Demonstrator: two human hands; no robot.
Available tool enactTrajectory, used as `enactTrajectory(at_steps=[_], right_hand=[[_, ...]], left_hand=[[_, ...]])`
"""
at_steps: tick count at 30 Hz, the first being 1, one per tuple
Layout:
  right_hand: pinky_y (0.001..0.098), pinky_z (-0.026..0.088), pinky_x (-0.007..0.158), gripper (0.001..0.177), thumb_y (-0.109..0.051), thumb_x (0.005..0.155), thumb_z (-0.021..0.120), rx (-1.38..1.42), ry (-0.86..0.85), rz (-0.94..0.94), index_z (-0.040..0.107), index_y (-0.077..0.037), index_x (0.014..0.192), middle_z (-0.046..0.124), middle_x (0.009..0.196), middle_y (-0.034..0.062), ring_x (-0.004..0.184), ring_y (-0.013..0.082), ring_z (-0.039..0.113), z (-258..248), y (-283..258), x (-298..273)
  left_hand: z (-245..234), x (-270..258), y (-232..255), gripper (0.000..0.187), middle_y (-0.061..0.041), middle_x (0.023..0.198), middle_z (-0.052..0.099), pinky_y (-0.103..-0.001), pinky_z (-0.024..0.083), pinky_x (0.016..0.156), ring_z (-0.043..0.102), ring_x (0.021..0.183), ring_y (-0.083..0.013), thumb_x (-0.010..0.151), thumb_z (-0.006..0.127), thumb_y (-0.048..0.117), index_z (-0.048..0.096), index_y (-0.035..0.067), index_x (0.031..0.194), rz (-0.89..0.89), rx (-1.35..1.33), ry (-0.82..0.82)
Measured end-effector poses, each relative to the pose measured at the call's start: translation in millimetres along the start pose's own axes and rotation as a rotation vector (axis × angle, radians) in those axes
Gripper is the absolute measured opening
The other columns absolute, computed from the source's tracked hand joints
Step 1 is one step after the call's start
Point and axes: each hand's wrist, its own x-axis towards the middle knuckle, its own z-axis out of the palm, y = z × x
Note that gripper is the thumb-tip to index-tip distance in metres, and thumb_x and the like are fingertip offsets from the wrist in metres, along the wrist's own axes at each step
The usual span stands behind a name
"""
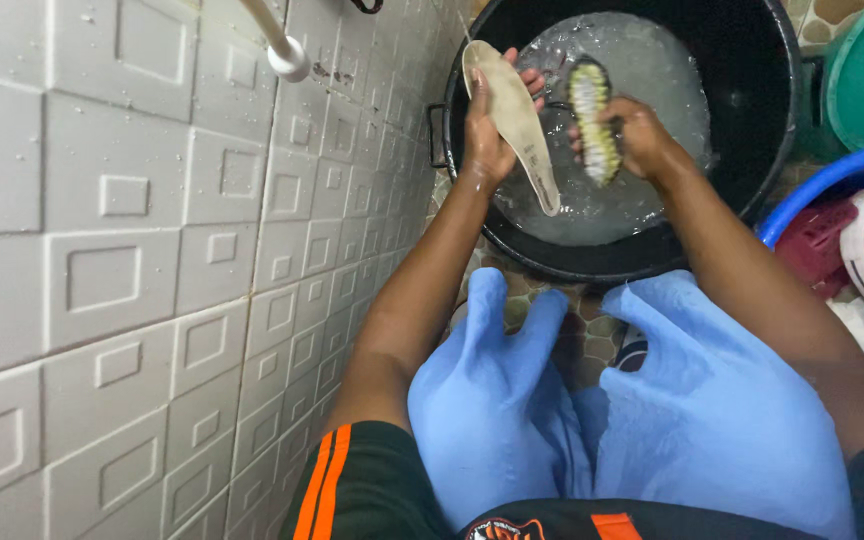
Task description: The person scrubs a red canvas shoe with a brush in a black bucket of soapy water, rinses it under a tap, and then scrubs the insole separately. The shoe is handled one at a time, with repeated scrubbing and rinsing actions.
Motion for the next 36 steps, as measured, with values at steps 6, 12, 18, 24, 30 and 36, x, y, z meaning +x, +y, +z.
enactTrajectory(at_steps=[6, 12, 18, 24, 30, 36], right_hand=[[0.0535, 0.046, 0.106, 0.068, -0.043, 0.120, 0.056, -1.270, 0.572, -0.636, 0.028, 0.002, 0.164, 0.054, 0.150, 0.0287, 0.127, 0.0450, 0.053, 108, -76, 0], [0.0558, 0.045, 0.107, 0.066, -0.030, 0.111, 0.057, -1.107, 0.453, -0.536, 0.031, 0.002, 0.163, 0.056, 0.136, 0.0308, 0.121, 0.0495, 0.057, 108, -49, -28], [0.0528, 0.046, 0.111, 0.063, -0.033, 0.116, 0.062, -1.009, 0.562, -0.670, 0.034, 0.002, 0.161, 0.053, 0.147, 0.0313, 0.132, 0.0474, 0.057, 84, -41, -16], [0.0429, 0.046, 0.123, 0.061, -0.043, 0.129, 0.056, -0.725, 0.652, -0.762, 0.024, -0.007, 0.167, 0.050, 0.159, 0.0217, 0.144, 0.0347, 0.058, 63, -56, -59], [0.0476, 0.046, 0.101, 0.072, -0.060, 0.109, 0.051, -1.177, 0.463, -0.802, 0.041, -0.015, 0.164, 0.059, 0.124, 0.0154, 0.114, 0.0335, 0.058, 134, -125, -37], [0.0470, 0.046, 0.099, 0.070, -0.063, 0.112, 0.050, -1.023, 0.459, -0.866, 0.043, -0.012, 0.160, 0.061, 0.128, 0.0162, 0.118, 0.0341, 0.059, 136, -132, -65]], left_hand=[[28, 15, -35, 0.063, -0.019, 0.157, 0.043, -0.048, 0.033, 0.125, 0.039, 0.150, -0.0322, 0.113, 0.033, 0.045, 0.030, 0.002, 0.158, -0.089, 0.126, 0.254], [66, 14, 7, 0.070, -0.019, 0.165, 0.036, -0.043, 0.023, 0.133, 0.034, 0.156, -0.0307, 0.112, 0.039, 0.044, 0.025, -0.002, 0.163, 0.139, 0.078, -0.088], [117, 6, 23, 0.074, -0.023, 0.159, 0.041, -0.040, 0.022, 0.133, 0.035, 0.154, -0.0311, 0.113, 0.052, 0.045, 0.032, -0.010, 0.158, 0.387, 0.262, -0.157], [92, -4, 30, 0.080, -0.023, 0.165, 0.041, -0.045, 0.025, 0.134, 0.034, 0.159, -0.0318, 0.110, 0.055, 0.046, 0.029, -0.007, 0.163, 0.345, 0.279, -0.107], [77, -7, -35, 0.071, -0.029, 0.147, 0.048, -0.054, 0.033, 0.120, 0.048, 0.139, -0.0356, 0.111, 0.042, 0.048, 0.029, -0.003, 0.160, -0.065, 0.062, 0.241], [78, -4, -8, 0.050, -0.016, 0.141, 0.054, -0.043, 0.042, 0.119, 0.051, 0.135, -0.0255, 0.115, 0.039, 0.033, 0.041, -0.003, 0.149, 0.143, 0.084, -0.009]])
